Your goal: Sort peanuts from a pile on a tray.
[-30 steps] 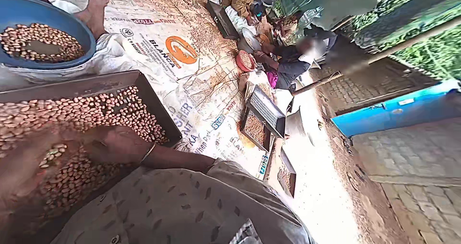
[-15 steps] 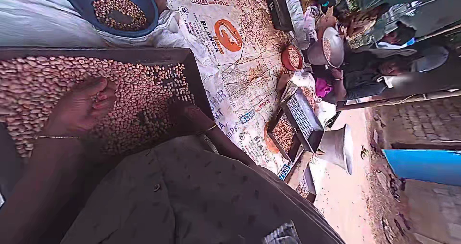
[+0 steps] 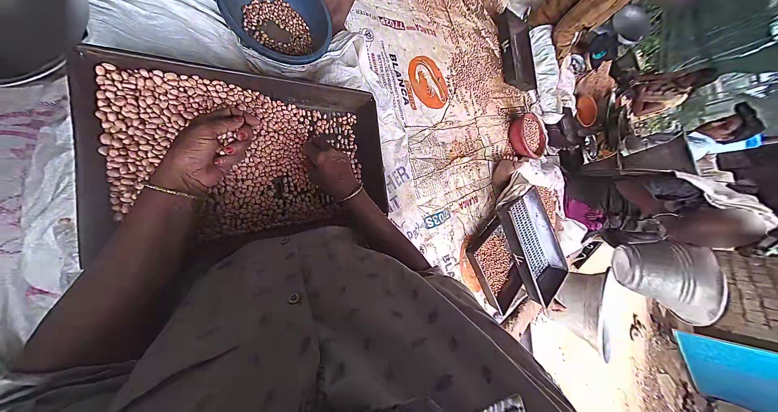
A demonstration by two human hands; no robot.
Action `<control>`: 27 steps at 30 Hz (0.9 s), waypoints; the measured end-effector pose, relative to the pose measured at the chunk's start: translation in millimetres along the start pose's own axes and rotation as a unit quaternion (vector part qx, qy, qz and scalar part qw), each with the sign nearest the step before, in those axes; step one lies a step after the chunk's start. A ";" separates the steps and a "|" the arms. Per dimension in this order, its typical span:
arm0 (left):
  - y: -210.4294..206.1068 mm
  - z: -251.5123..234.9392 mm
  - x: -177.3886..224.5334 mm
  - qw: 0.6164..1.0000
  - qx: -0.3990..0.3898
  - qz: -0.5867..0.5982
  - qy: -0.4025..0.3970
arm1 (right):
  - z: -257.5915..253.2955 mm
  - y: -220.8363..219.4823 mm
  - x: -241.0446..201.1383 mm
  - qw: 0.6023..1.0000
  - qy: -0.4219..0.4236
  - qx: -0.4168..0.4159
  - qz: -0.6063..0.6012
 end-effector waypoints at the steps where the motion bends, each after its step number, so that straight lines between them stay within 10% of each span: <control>1: 0.0 -0.3 0.2 1.000 0.004 0.002 0.000 | 1.9 -0.3 -1.3 1.000 0.005 0.011 0.008; 20: -9.2 -0.4 -5.4 0.998 0.006 -0.044 0.046 | 8.5 -7.0 -13.3 0.989 0.110 0.052 0.081; 27: -10.1 -2.5 -9.3 0.998 -0.009 -0.047 0.042 | 5.5 3.3 8.7 0.995 0.029 0.092 -0.013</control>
Point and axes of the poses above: each hand's wrist, its own z-axis away from the middle knuckle, its own y-axis out of the back of the hand, x = y × z, the point moved 7 cm from there along -z, towards the middle knuckle, and after that the axes turned 9 degrees about -x, right-handed, at the moved point
